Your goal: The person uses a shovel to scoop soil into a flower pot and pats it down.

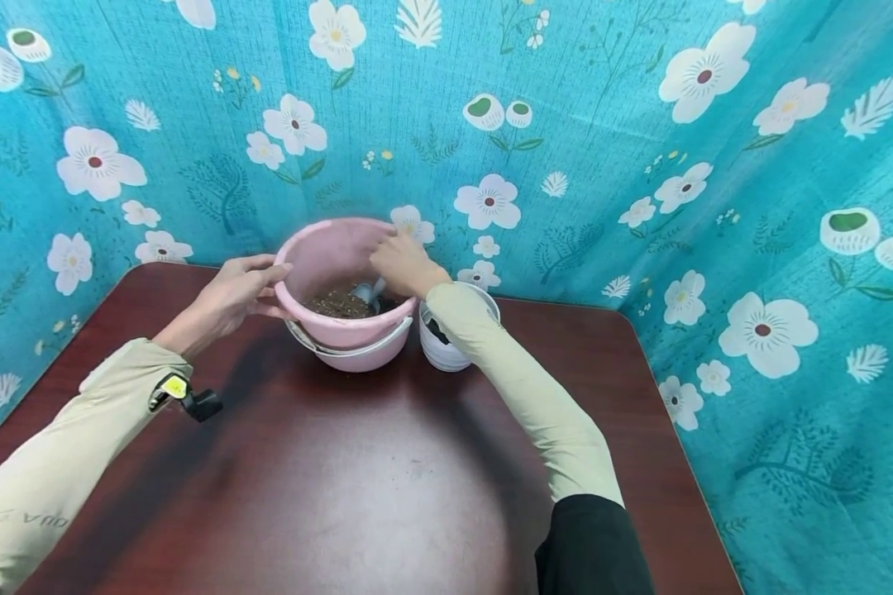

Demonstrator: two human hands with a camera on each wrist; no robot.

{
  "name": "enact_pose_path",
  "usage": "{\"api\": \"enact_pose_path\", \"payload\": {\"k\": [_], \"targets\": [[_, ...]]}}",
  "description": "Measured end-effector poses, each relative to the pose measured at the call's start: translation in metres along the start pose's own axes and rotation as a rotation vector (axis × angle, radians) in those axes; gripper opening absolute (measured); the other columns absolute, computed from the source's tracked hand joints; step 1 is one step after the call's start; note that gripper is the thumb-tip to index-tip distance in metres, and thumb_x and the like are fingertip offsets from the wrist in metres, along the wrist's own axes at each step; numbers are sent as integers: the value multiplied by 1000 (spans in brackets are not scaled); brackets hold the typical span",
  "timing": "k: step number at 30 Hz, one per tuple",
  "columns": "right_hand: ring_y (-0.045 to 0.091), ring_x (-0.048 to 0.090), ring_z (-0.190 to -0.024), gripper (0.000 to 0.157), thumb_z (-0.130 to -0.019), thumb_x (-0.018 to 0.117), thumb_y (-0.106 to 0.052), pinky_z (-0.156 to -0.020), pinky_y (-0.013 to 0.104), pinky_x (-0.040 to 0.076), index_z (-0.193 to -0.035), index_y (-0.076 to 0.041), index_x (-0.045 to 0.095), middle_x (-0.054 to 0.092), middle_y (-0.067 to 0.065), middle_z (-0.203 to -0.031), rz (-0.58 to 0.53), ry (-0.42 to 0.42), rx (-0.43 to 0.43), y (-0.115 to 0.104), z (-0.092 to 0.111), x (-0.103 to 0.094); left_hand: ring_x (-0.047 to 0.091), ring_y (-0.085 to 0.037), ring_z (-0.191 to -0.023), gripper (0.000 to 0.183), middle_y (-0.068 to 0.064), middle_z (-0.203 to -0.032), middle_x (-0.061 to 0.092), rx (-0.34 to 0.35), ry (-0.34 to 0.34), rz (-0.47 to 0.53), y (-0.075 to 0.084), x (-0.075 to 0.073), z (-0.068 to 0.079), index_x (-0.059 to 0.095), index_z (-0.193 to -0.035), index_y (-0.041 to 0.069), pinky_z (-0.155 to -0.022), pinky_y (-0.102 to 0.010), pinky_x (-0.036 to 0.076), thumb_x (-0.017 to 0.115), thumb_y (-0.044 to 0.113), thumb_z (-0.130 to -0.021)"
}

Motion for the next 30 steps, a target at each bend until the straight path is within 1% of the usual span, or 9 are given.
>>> {"api": "enact_pose_path", "payload": {"k": [2, 7, 12, 15, 17, 21, 25, 28, 30], "targets": [[33, 64, -110, 19, -88, 84, -20, -113, 59, 45, -95, -4, 78, 75, 13, -104, -27, 1, -5, 1, 1, -1, 69, -10, -74, 62, -14, -108, 50, -3, -5, -1, 1, 0, 0, 30, -162, -1, -77, -40, 70, 53, 22, -110], [32, 61, -112, 10, -89, 82, -16, -110, 54, 44, -92, -6, 79, 73, 12, -106, -137, -10, -2, 4, 3, -4, 69, -10, -75, 62, -16, -116, 49, -2, -11, 5, 3, 0, -1, 29, -163, -1, -77, -39, 71, 52, 21, -110], [30, 61, -113, 8, -88, 83, -15, -108, 51, 46, -94, -9, 82, 75, 9, -104, -270, 64, -22, 9, 5, -3, 70, -9, -74, 60, -17, -117, 49, 11, -12, 12, 3, 0, 0, 31, -161, -3, -75, -38, 71, 52, 20, -110], [29, 62, -114, 11, -88, 83, -15, -113, 51, 43, -99, -13, 83, 78, 4, -102, -371, 82, -41, 11, 6, -2, 70, -8, -73, 59, -17, -118, 51, 4, -17, 13, 1, 0, 0, 32, -161, -3, -76, -39, 71, 52, 20, -110], [28, 61, -116, 16, -88, 84, -15, -119, 51, 38, -103, -15, 84, 79, 0, -103, -415, 73, -45, 11, 5, 1, 70, -8, -73, 58, -17, -117, 51, 9, -16, 18, -1, 1, 1, 33, -160, -4, -76, -39, 71, 51, 19, -110], [27, 61, -114, 14, -88, 83, -14, -124, 46, 32, -101, -15, 84, 79, 1, -102, -403, 30, -34, 9, 2, 4, 68, -7, -73, 58, -16, -112, 51, 16, -4, 17, -1, 1, 0, 34, -160, -4, -74, -38, 71, 52, 20, -110], [28, 61, -115, 7, -89, 82, -17, -119, 46, 37, -94, -13, 81, 76, 5, -102, -329, -40, 28, 6, 1, 4, 68, -8, -74, 58, -15, -111, 52, 10, -1, 12, -1, 2, -1, 35, -160, -2, -75, -39, 71, 53, 21, -110], [28, 61, -119, 13, -90, 83, -20, -118, 47, 40, -97, -11, 78, 74, 5, -109, -286, -79, 81, 3, 1, 4, 69, -7, -75, 59, -16, -113, 52, 12, -2, 9, -1, 2, -1, 34, -160, -2, -75, -38, 71, 52, 22, -110], [28, 62, -116, 15, -90, 83, -21, -115, 46, 42, -98, -10, 76, 74, 5, -108, -272, -93, 92, 1, 1, 3, 69, -7, -75, 59, -15, -112, 53, 14, -1, 9, -2, 2, 0, 34, -160, -2, -75, -38, 71, 52, 22, -110]]}}
Point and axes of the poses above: each hand's wrist, its own z-axis away from the middle knuckle, its own x-axis out of the palm, y = z × x, the point moved 2 cm from there along -z, towards the middle knuckle
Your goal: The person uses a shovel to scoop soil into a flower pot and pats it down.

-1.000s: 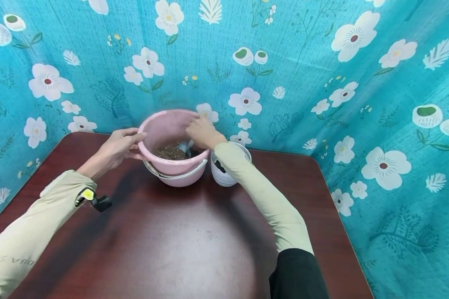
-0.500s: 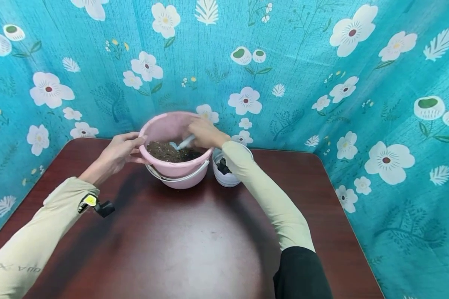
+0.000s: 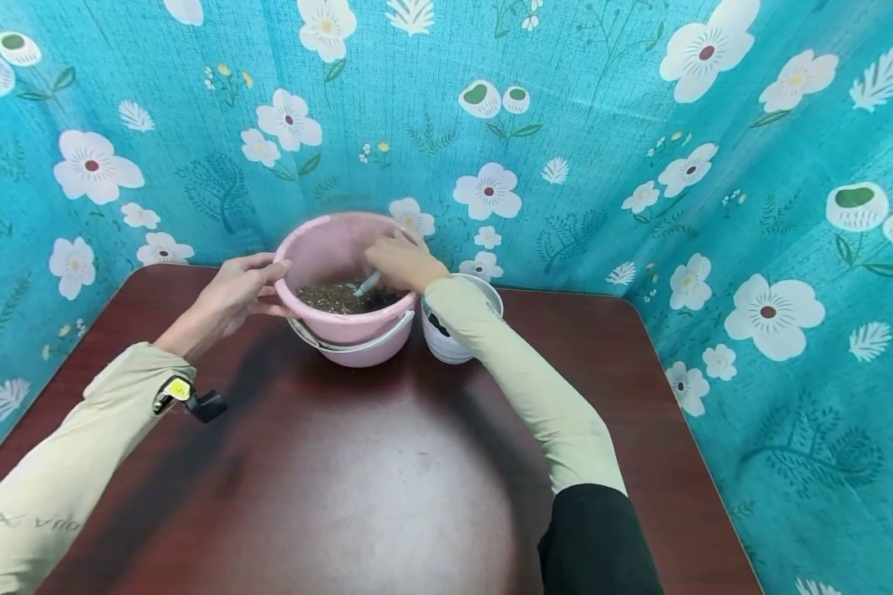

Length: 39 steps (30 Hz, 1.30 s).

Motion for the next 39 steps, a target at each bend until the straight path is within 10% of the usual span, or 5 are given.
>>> {"api": "enact_pose_path", "payload": {"k": [18, 32, 39], "targets": [[24, 57, -128, 26, -94, 80, -15, -131, 46, 24, -119, -15, 79, 72, 3, -123, -211, -10, -84, 6, 1, -11, 68, -8, -75, 59, -14, -110, 51, 8, 9, -2, 3, -5, 0, 34, -161, -1, -76, -41, 71, 53, 22, -110], [27, 66, -115, 24, -93, 79, -7, -111, 37, 55, -117, -9, 80, 76, 9, -114, -299, 32, -175, 12, 9, -18, 67, -6, -74, 57, -14, -119, 49, 15, 0, 38, 2, -2, 0, 35, -159, -3, -76, -40, 71, 50, 20, -110], [27, 61, -120, 26, -93, 80, -12, -116, 45, 48, -118, -13, 80, 74, 8, -119, -271, 77, -163, 13, 16, -23, 66, -7, -74, 57, -11, -113, 50, 8, 2, 23, 1, -2, 0, 36, -159, -3, -77, -40, 71, 52, 21, -110]]}}
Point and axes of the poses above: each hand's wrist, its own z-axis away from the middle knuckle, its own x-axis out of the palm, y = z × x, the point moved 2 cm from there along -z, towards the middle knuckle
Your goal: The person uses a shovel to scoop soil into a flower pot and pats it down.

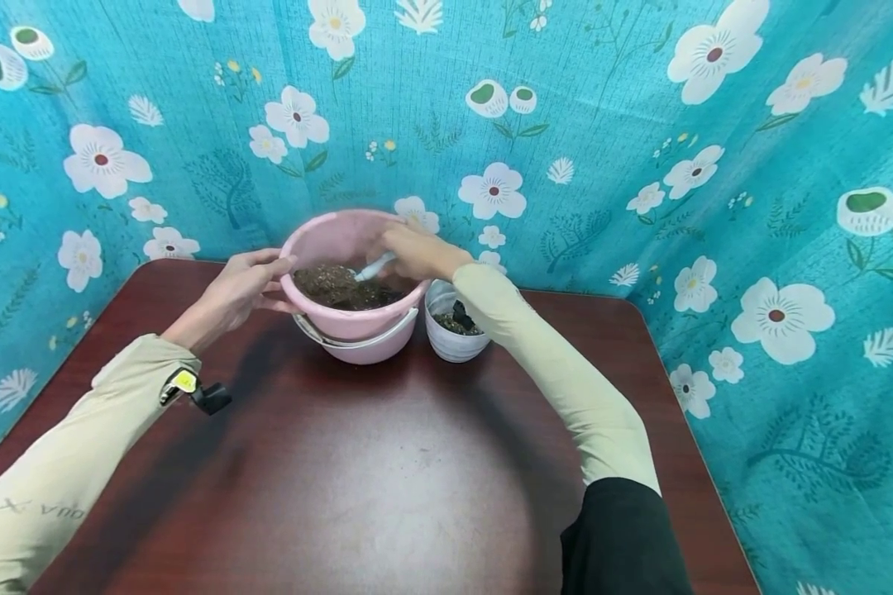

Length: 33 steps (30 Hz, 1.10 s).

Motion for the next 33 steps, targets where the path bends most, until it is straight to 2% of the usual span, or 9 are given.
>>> {"api": "enact_pose_path", "payload": {"k": [3, 5, 9, 17, 21, 27, 33], "targets": [[28, 62, -118, 27, -92, 81, -13, -111, 46, 49, -119, -11, 80, 73, 9, -120, 10, 39, -9, 1, 7, -5, 67, -8, -75, 57, -11, -114, 52, -10, -3, 0, 0, 1, 0, 36, -159, -2, -78, -41, 71, 53, 21, -110], [28, 62, -115, 28, -92, 81, -13, -104, 45, 52, -120, -10, 80, 72, 10, -118, 17, 67, -5, 4, 11, -8, 66, -8, -75, 57, -12, -114, 52, -13, 0, -5, -1, 0, 0, 36, -160, -1, -79, -41, 70, 53, 22, -110], [28, 60, -107, 31, -92, 81, -17, -89, 45, 48, -122, -11, 79, 69, 9, -113, 27, 114, 25, 14, 21, -15, 67, -8, -77, 58, -15, -119, 51, -18, 7, -17, 0, -1, 0, 36, -160, 0, -80, -42, 70, 53, 24, -110], [35, 59, -116, 32, -93, 80, -14, -100, 51, 49, -124, -6, 77, 71, 16, -124, -70, 231, -9, 28, 34, -16, 68, -9, -80, 58, -18, -131, 50, -41, 5, -7, -1, 0, -1, 35, -161, 2, -80, -43, 70, 53, 23, -110], [33, 58, -106, 33, -94, 79, -11, -89, 46, 48, -125, -2, 76, 71, 16, -116, -110, 272, 0, 31, 43, -19, 66, -10, -78, 57, -18, -123, 51, -26, 10, -13, -1, -1, 0, 37, -160, 1, -80, -44, 70, 54, 22, -110], [25, 48, -91, 34, -96, 77, -11, -74, 35, 40, -130, -8, 74, 66, 11, -104, -151, 283, 22, 37, 56, -20, 64, -11, -81, 58, -16, -118, 51, -31, 15, -6, -1, -2, 2, 37, -160, 1, -81, -44, 70, 54, 24, -110], [20, 52, -93, 35, -96, 77, -14, -74, 34, 41, -131, -10, 74, 68, 8, -106, -172, 293, 49, 42, 72, -23, 64, -10, -83, 57, -17, -123, 50, -32, -1, 0, -1, 0, 1, 36, -160, 1, -83, -46, 69, 53, 22, -110]]}}
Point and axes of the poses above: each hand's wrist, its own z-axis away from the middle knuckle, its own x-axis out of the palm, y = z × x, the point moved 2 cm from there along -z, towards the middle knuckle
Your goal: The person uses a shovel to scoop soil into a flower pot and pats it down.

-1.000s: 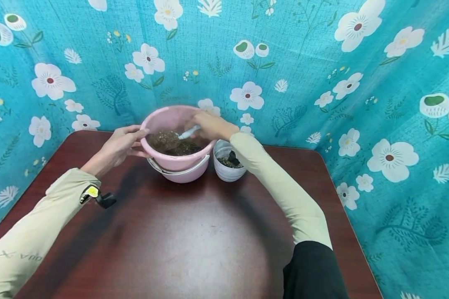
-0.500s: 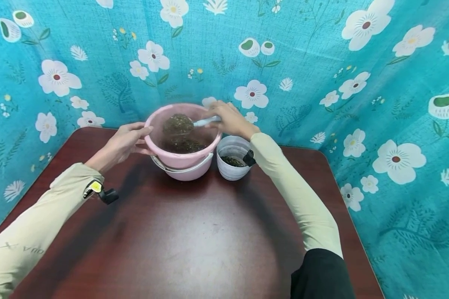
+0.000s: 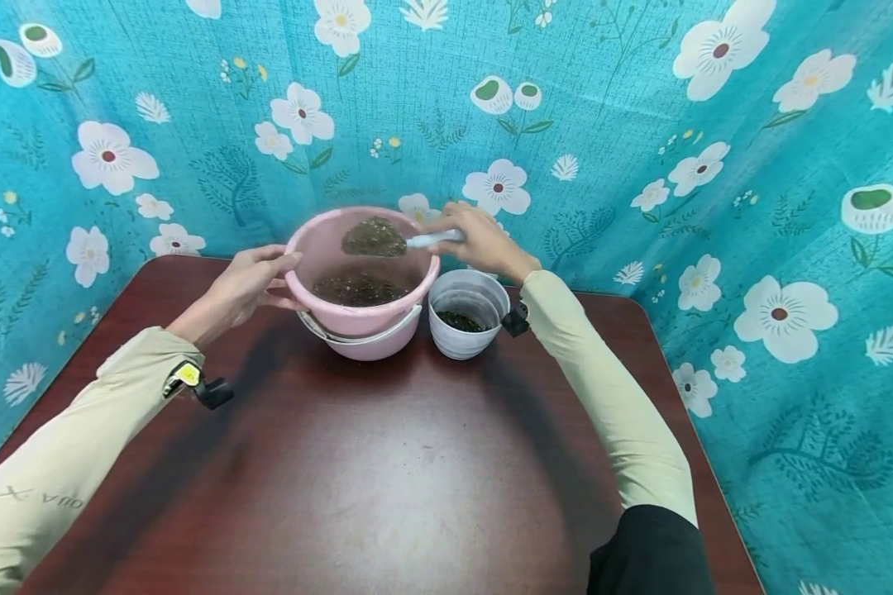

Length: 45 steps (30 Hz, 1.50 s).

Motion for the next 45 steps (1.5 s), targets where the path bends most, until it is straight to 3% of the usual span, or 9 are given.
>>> {"api": "enact_pose_path", "payload": {"k": [16, 27, 36, 45], "targets": [[21, 53, -87, 27, -95, 78, -10, -68, 34, 41, -122, -5, 78, 69, 11, -103, 96, 95, 67, 13, 41, -31, 67, -9, -81, 59, -15, -115, 51, 9, -8, -4, 0, -2, -3, 34, -161, 1, -81, -45, 70, 54, 23, -110], [24, 52, -94, 30, -96, 77, -7, -74, 37, 37, -126, -5, 76, 68, 11, -103, 110, 76, 85, 21, 78, -40, 65, -9, -80, 58, -16, -116, 51, 2, -2, 22, -1, -2, -4, 36, -160, 1, -76, -42, 71, 54, 22, -109], [22, 51, -96, 29, -98, 75, -8, -74, 35, 38, -127, -6, 75, 66, 10, -107, 47, 115, 149, 32, 108, -34, 65, -13, -91, 59, -16, -123, 49, 3, -2, 10, -1, -3, -3, 36, -160, 1, -80, -44, 70, 55, 23, -109], [25, 52, -98, 29, -94, 77, -5, -79, 35, 38, -124, -6, 77, 66, 10, -106, 39, 179, 185, 46, 130, -32, 64, -10, -85, 60, -17, -120, 49, 5, -5, 4, -2, -2, -5, 35, -161, 1, -79, -44, 70, 54, 23, -109]]}}
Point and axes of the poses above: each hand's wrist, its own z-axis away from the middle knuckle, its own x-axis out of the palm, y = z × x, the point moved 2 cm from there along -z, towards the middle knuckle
